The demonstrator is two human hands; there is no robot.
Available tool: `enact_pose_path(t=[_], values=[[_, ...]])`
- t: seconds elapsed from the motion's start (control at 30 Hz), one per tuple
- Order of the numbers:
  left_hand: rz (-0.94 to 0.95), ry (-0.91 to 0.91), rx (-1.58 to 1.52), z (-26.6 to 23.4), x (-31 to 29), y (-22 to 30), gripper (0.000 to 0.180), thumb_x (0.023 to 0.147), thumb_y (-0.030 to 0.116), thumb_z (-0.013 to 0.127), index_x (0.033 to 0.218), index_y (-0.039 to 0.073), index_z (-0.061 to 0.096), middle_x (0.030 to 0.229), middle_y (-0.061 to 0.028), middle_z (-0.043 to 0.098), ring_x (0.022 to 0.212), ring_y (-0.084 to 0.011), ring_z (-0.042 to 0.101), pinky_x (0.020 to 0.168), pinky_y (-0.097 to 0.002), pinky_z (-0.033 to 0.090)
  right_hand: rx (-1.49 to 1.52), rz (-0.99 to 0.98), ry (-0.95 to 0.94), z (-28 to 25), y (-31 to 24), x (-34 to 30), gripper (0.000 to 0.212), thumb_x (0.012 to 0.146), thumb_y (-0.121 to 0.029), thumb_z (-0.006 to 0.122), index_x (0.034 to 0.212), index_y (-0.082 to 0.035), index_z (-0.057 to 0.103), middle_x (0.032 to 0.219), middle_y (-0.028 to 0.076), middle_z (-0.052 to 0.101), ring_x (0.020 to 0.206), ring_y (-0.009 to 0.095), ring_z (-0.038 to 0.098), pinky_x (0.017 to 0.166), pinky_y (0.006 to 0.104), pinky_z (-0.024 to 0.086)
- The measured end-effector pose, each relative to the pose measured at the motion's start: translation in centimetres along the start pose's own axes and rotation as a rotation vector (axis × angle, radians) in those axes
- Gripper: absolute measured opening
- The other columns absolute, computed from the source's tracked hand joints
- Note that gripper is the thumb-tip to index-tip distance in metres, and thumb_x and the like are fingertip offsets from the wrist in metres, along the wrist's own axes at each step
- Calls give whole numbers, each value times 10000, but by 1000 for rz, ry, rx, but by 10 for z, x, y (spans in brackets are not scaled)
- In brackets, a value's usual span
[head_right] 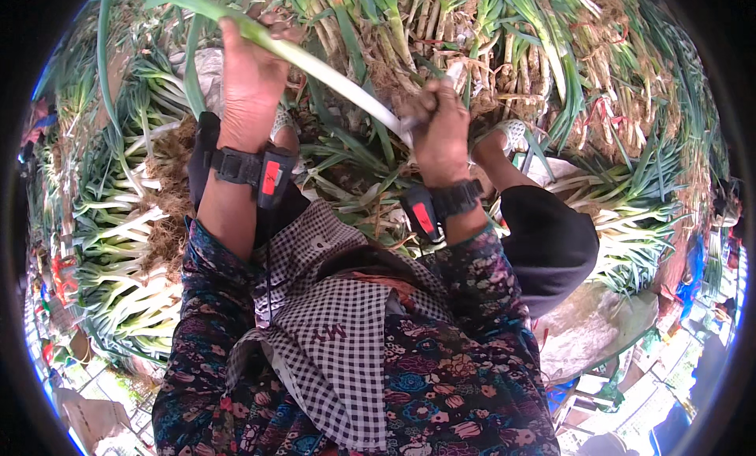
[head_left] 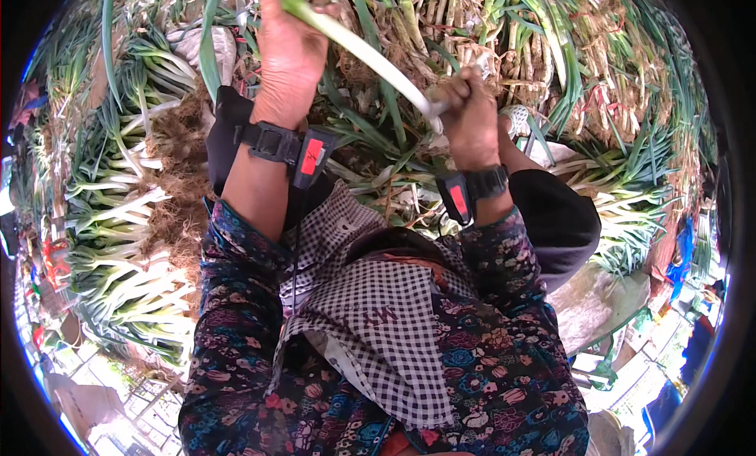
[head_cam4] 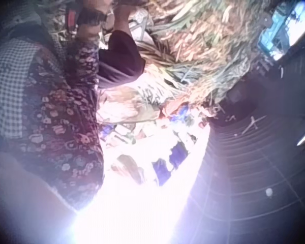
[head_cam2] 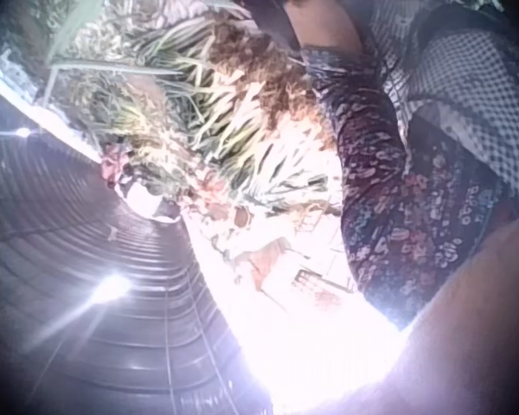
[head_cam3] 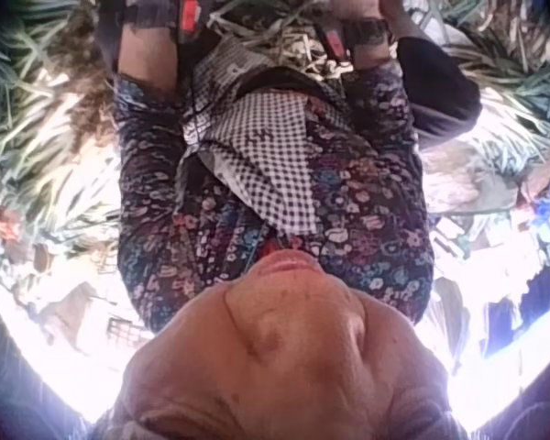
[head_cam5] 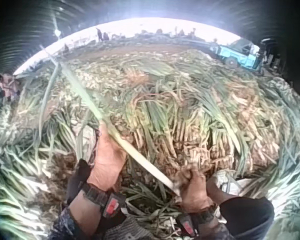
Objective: The person cleans leeks by hand, peeling away the outer layers and pulling off the roots one at a time. After cleaning several, they gather a bunch of leeks and tie them together with a red string.
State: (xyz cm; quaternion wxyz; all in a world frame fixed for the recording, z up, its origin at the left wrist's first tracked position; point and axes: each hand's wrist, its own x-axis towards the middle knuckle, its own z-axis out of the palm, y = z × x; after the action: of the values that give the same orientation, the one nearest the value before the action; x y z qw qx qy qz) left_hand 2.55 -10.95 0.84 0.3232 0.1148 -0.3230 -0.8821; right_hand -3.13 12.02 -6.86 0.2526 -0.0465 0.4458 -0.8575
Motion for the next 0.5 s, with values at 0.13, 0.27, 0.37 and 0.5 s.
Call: enact_pose_path(t=[0.13, 0.27, 0.37, 0.5], values=[[76, -117, -46, -51, 29, 42, 537, 990, 528, 236, 1002, 33, 442, 789, -65, 431, 603, -136, 358, 546, -271, 359, -1727, -734, -216, -63, 2, -32, 151, 920, -155, 518, 860, -19, 547, 664, 156, 585, 609, 338, 601, 493, 412, 448], [51, -94, -112, -36, 34, 50, 560, 989, 529, 243, 1054, 16, 458, 772, -57, 435, 607, -128, 351, 545, -260, 349, -2009, 232, -301, -175, 3, -55, 160, 854, -124, 570, 963, -8, 572, 865, 241, 615, 827, 421, 594, 732, 498, 457], [15, -214, -104, -50, 35, 54, 572, 978, 552, 269, 1087, 27, 470, 773, -41, 451, 626, -125, 382, 562, -257, 374, -1841, 41, -333, -155, 1, -42, 232, 870, -134, 563, 1061, -2, 571, 980, 249, 612, 938, 410, 582, 805, 454, 454], [44, 95, 40, -13, 10, 36, 595, 937, 610, 339, 1099, 65, 514, 678, -9, 451, 552, -132, 429, 506, -263, 375, -1223, -198, -456, -18, -23, -39, 360, 858, -117, 617, 1185, -2, 517, 1087, 231, 592, 980, 383, 581, 843, 429, 455]])
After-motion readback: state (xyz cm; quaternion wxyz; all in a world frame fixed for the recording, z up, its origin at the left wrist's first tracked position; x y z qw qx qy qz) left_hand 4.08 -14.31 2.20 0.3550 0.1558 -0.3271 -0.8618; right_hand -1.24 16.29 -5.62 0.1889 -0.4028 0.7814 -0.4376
